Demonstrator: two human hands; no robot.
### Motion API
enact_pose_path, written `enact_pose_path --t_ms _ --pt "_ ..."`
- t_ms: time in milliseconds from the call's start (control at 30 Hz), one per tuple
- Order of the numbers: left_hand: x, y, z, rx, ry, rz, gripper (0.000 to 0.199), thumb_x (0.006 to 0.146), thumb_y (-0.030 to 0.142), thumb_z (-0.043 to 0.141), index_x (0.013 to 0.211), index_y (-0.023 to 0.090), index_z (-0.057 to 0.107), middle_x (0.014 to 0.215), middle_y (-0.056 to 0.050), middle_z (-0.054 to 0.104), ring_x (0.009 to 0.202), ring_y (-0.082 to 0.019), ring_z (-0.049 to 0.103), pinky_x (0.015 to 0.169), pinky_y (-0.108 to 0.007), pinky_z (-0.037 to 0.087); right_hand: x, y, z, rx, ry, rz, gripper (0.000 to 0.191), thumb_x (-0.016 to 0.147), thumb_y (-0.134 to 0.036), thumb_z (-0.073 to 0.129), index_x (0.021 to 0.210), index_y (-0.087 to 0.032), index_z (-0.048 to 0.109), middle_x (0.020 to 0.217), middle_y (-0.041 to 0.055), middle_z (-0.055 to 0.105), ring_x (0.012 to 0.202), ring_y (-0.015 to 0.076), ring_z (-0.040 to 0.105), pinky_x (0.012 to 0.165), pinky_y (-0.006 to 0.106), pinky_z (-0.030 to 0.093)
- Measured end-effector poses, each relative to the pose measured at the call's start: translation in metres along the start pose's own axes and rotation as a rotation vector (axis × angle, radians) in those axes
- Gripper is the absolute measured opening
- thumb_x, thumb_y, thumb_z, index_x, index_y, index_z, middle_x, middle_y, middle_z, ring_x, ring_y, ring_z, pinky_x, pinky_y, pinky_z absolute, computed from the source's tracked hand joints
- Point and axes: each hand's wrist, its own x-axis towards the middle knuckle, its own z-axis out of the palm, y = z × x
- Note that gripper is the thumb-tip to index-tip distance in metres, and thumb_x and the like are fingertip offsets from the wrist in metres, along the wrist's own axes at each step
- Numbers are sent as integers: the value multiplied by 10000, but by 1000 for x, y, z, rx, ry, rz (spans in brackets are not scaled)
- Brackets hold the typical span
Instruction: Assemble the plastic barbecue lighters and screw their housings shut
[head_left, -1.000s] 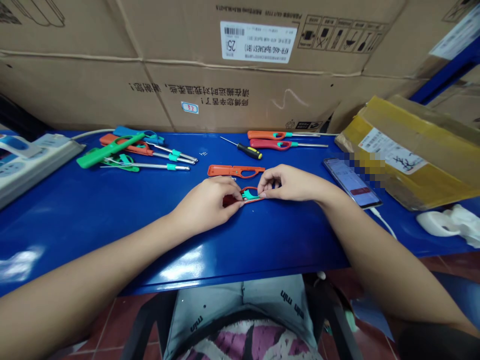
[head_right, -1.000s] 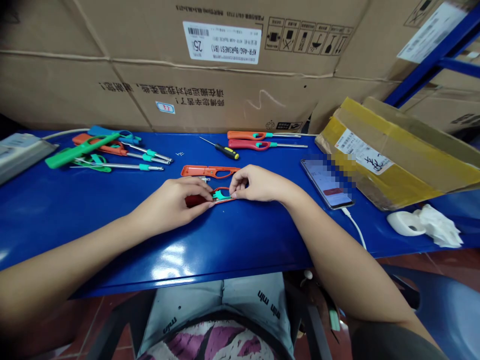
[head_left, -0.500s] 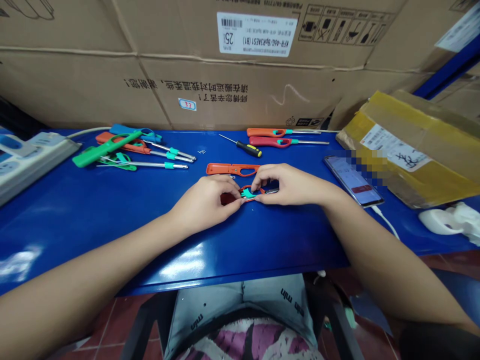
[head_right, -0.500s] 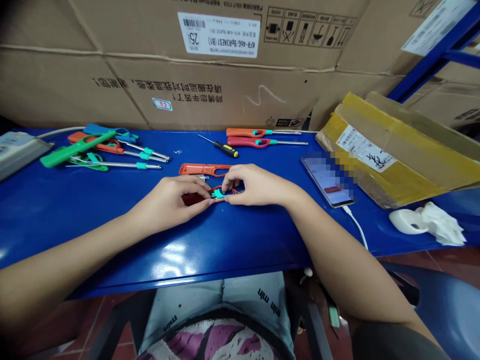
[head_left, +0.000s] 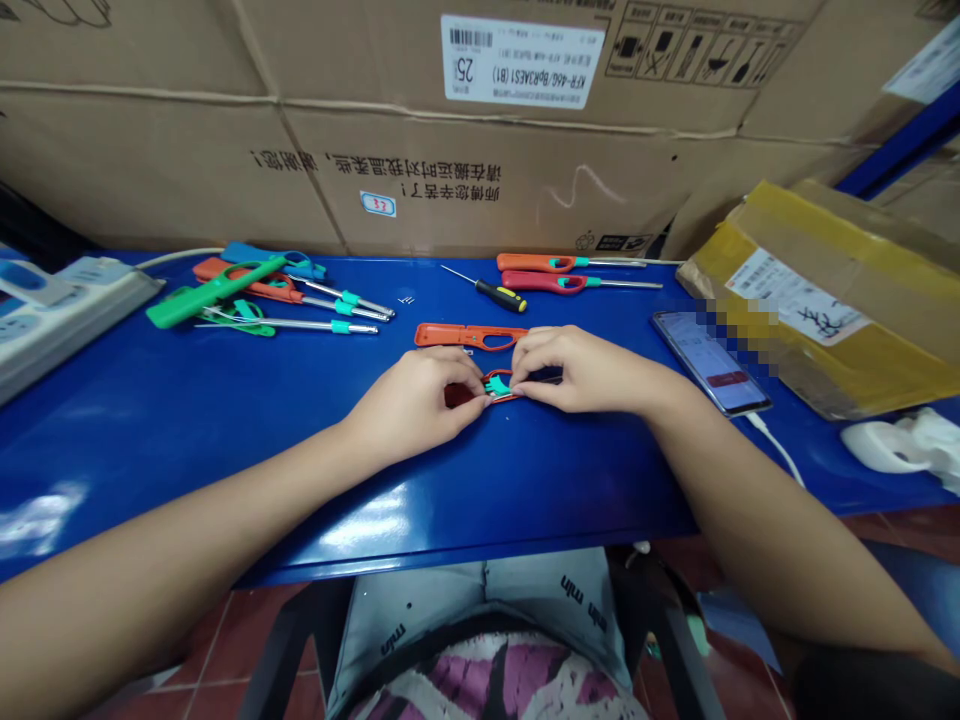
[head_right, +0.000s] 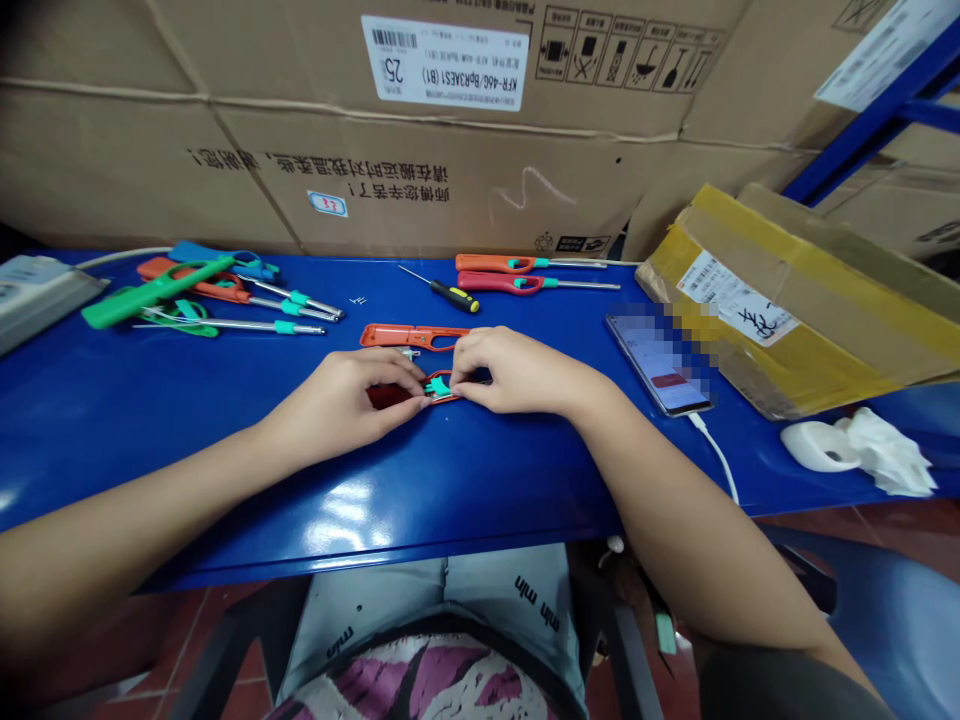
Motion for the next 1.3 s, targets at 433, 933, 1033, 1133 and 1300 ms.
enact_pose_path --t_ms 433,933,1033,1133,1300 --pt "1 -1 4 -45 34 -40 128 850 219 702 733 178 734 853 -44 743 807 -187 708 773 -305 554 -1 0 0 -53 -30 -23 142 906 -137 631 865 -189 756 894 61 750 907 208 652 877 349 491" --pt "1 1 1 -38 -3 -119 86 849 267 698 849 181 699 848 -9 731 746 -147 655 697 -251 478 1 -3 0 110 -14 141 83 885 -208 698 816 -166 718 880 46 721 822 171 649 778 291 474" --pt "2 0 3 -70 8 -131 107 845 285 723 828 180 704 822 -2 730 706 -132 640 670 -237 473 1 -4 1 66 -24 95 89 895 -169 671 822 -170 720 878 49 718 846 180 646 798 300 476" --pt "3 -2 3 -88 11 -145 134 841 305 740 808 179 712 797 -1 729 672 -125 626 648 -234 467 1 -4 1 39 -39 63 110 918 -173 646 851 -173 733 888 56 729 874 190 650 831 313 480" --pt "3 -2 2 -104 8 -150 177 845 341 739 795 173 718 802 -18 734 702 -141 646 663 -249 483 1 -2 1 23 -41 37 80 903 -192 678 852 -178 737 881 54 736 877 197 647 830 320 482"
